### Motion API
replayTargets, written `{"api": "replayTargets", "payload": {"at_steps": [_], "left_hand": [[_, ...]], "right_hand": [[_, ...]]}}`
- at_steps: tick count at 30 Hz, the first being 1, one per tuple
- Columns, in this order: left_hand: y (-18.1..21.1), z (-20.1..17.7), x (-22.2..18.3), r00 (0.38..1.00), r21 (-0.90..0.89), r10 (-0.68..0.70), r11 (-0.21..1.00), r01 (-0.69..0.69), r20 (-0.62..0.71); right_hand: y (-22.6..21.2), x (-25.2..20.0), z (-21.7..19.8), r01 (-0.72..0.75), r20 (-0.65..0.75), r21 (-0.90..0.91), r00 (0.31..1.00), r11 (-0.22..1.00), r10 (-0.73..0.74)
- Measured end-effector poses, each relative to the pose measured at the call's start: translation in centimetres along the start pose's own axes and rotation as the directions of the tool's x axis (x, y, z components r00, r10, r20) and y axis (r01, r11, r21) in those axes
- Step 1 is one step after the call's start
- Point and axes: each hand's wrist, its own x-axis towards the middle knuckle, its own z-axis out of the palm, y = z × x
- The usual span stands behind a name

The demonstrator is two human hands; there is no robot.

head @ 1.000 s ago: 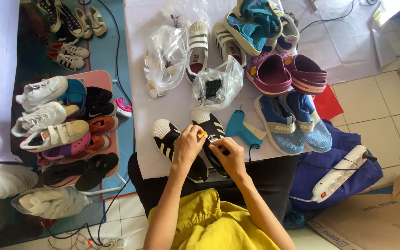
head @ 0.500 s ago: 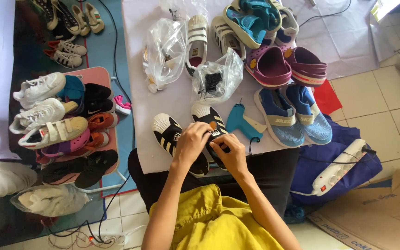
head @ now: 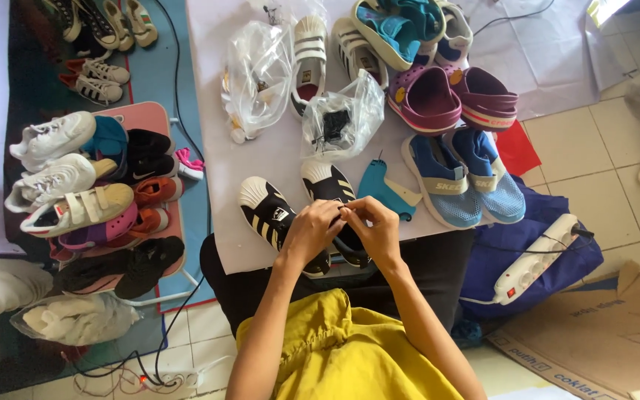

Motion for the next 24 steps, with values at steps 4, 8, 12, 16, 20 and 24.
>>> {"api": "replayTargets", "payload": {"at_steps": [4,8,12,16,20,24], "left_hand": [[1.9,-2.4,1.1,0.999,-0.002,-0.007,1.0,0.007,-0.05],[1.0,-2.2,1.5,0.997,0.138,-0.008,0.99,0.018,-0.075],[0.2,-2.6,1.5,0.999,0.023,-0.01,1.0,0.011,-0.032],[-0.3,-3.7,2.0,0.992,-0.093,0.035,0.995,-0.023,0.124],[-1.9,-2.1,3.0,0.985,-0.105,-0.003,0.994,0.022,0.174],[-1.3,-2.8,4.0,0.965,-0.125,0.018,0.992,0.015,0.262]], "right_hand": [[0.5,-0.3,0.0,0.033,-0.024,-0.015,0.999,0.999,-0.034],[0.8,-1.0,0.5,0.011,-0.068,-0.016,0.998,1.0,-0.012],[1.9,-1.8,1.4,-0.072,-0.081,0.093,0.994,0.993,0.08],[1.7,-1.9,1.2,-0.044,-0.098,0.057,0.994,0.997,0.05],[2.4,-2.0,1.1,-0.045,-0.108,0.051,0.993,0.998,0.05],[2.5,-2.4,1.8,-0.042,-0.118,-0.006,0.992,0.999,0.041]]}}
